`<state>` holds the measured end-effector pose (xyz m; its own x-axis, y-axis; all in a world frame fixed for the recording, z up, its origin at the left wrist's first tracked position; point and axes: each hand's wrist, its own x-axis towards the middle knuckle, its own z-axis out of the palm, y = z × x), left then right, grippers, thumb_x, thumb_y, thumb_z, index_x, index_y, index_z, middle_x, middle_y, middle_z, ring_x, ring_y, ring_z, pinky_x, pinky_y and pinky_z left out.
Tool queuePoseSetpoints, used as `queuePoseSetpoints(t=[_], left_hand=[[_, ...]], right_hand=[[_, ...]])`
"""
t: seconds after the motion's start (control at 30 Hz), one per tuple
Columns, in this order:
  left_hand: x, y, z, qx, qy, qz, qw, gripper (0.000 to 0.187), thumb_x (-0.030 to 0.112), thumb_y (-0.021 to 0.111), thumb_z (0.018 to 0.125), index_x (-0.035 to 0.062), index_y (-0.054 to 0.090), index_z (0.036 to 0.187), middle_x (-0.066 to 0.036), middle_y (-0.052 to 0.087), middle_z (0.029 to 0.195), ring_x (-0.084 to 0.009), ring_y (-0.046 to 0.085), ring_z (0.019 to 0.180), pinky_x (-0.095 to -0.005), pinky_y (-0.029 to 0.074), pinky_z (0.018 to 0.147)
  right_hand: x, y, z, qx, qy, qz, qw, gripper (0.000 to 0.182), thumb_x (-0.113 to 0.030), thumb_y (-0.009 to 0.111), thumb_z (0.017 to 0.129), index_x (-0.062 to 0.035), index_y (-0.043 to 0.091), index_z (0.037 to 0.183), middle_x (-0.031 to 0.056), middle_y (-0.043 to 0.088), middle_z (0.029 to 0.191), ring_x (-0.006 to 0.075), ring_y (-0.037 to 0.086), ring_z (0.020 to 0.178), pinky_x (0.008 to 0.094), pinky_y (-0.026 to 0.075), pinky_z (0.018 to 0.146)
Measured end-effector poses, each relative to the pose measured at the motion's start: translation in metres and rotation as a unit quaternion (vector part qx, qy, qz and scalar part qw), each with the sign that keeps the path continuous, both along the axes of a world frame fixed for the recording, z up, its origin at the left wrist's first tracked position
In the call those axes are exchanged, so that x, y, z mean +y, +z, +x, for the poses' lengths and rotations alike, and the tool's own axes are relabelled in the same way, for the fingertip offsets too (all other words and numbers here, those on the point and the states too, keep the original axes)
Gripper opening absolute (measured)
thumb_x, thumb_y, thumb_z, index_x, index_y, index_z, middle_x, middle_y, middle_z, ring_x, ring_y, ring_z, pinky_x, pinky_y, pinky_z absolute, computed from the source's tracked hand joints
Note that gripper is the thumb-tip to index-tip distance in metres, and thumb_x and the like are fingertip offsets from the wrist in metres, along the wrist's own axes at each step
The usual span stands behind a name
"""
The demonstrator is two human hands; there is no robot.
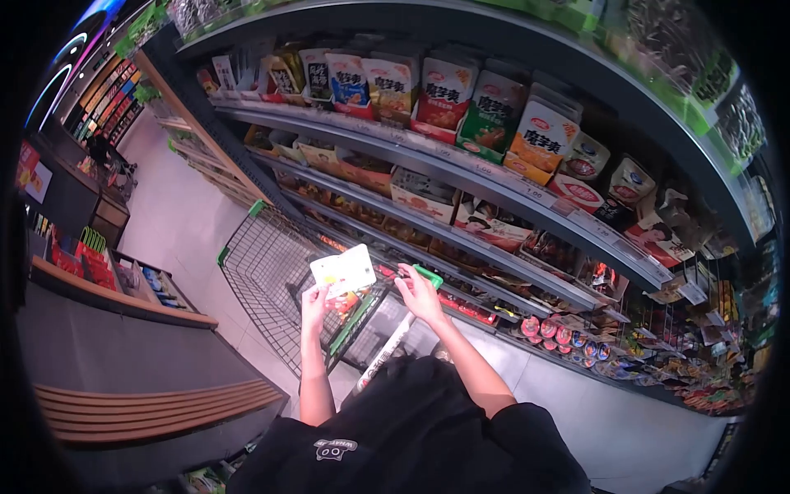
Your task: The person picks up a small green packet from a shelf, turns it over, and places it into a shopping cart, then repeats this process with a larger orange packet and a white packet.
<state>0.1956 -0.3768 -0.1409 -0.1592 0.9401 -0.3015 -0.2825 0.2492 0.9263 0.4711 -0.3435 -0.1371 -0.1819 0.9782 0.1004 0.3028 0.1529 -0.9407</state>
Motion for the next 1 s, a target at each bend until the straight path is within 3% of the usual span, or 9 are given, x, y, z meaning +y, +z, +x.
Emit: queuePoseSetpoints(t=[0.03,0.13,0.27,0.33,0.5,0.67,0.73,0.93,1.0], left_hand=[[-0.005,-0.018,-0.015,0.024,0.042,-0.001,0.999,0.032,0.02,0.052,0.098,-0.0082,0.059,0.112,-0.017,0.068,0.093,-0.0226,0.07,0.07,-0.0299,0.058,0.057],[-0.021,-0.101,-0.061,0.125,0.146,-0.049,0.98,0.033,0.022,0.052,0.098,-0.0037,0.061,0.116,-0.016,0.069,0.092,-0.0225,0.07,0.065,-0.029,0.057,0.054],[-0.052,-0.171,-0.086,0.29,0.095,-0.202,0.93,0.026,0.019,0.053,0.095,0.0013,0.071,0.099,-0.015,0.068,0.071,-0.0177,0.068,0.056,-0.0303,0.056,0.055],[-0.064,-0.221,-0.095,0.463,0.029,-0.247,0.851,0.024,0.026,0.056,0.088,0.009,0.072,0.096,-0.02,0.068,0.079,-0.0315,0.069,0.078,-0.041,0.053,0.074],[-0.053,-0.271,-0.087,0.436,0.028,-0.33,0.837,0.03,0.031,0.056,0.086,0.0134,0.07,0.106,-0.021,0.067,0.101,-0.0355,0.065,0.097,-0.0447,0.05,0.084],[-0.004,-0.293,-0.076,0.412,0.053,-0.296,0.86,0.033,0.031,0.057,0.086,0.0025,0.071,0.097,-0.026,0.066,0.095,-0.0391,0.065,0.094,-0.0453,0.05,0.084],[0.021,-0.278,-0.066,0.498,0.038,-0.312,0.808,0.032,0.029,0.056,0.086,0.0023,0.07,0.097,-0.026,0.066,0.092,-0.0424,0.064,0.089,-0.0491,0.051,0.078],[0.08,-0.319,-0.063,0.492,-0.004,-0.315,0.811,0.036,0.022,0.05,0.09,0.0125,0.058,0.124,-0.023,0.065,0.101,-0.0419,0.063,0.09,-0.0529,0.049,0.079],[0.084,-0.358,-0.067,0.516,0.032,-0.215,0.829,0.042,0.02,0.047,0.092,0.0106,0.049,0.133,-0.023,0.062,0.112,-0.0427,0.06,0.097,-0.0507,0.047,0.084]], right_hand=[[-0.005,-0.007,-0.003,-0.073,0.001,-0.031,0.997,0.042,-0.029,0.058,0.092,-0.0092,0.051,0.129,0.0167,0.062,0.115,0.0266,0.065,0.1,0.036,0.054,0.079],[-0.02,-0.028,-0.014,-0.256,0.066,0.126,0.956,0.043,-0.033,0.059,0.09,-0.0108,0.053,0.127,0.0163,0.062,0.117,0.03,0.063,0.103,0.041,0.049,0.086],[-0.027,-0.029,-0.031,-0.375,0.073,0.067,0.922,0.049,-0.045,0.058,0.086,-0.0121,0.058,0.123,0.0104,0.065,0.11,0.0249,0.063,0.099,0.0412,0.041,0.089],[-0.025,-0.034,-0.035,-0.4,0.079,0.07,0.911,0.05,-0.047,0.056,0.086,-0.0125,0.059,0.121,0.0095,0.066,0.108,0.0244,0.063,0.097,0.0404,0.038,0.089],[-0.023,-0.03,-0.038,-0.424,0.086,0.04,0.901,0.049,-0.047,0.054,0.086,-0.013,0.059,0.121,0.0094,0.067,0.104,0.0245,0.062,0.098,0.0402,0.038,0.088],[-0.022,-0.028,-0.041,-0.442,0.083,0.025,0.893,0.044,-0.045,0.057,0.085,-0.0147,0.062,0.118,0.009,0.068,0.098,0.0246,0.063,0.091,0.0387,0.039,0.085],[-0.019,-0.026,-0.042,-0.431,0.077,0.031,0.898,0.043,-0.045,0.058,0.085,-0.0153,0.063,0.117,0.0086,0.069,0.095,0.0249,0.064,0.088,0.0382,0.04,0.083],[-0.017,-0.024,-0.043,-0.449,0.076,0.016,0.89,0.04,-0.045,0.057,0.087,-0.0169,0.063,0.114,0.0047,0.069,0.093,0.0222,0.063,0.09,0.0365,0.042,0.081],[-0.017,-0.026,-0.043,-0.431,0.068,0.02,0.9,0.036,-0.043,0.058,0.087,-0.017,0.063,0.112,0.0024,0.069,0.092,0.0206,0.064,0.087,0.0354,0.043,0.082]])
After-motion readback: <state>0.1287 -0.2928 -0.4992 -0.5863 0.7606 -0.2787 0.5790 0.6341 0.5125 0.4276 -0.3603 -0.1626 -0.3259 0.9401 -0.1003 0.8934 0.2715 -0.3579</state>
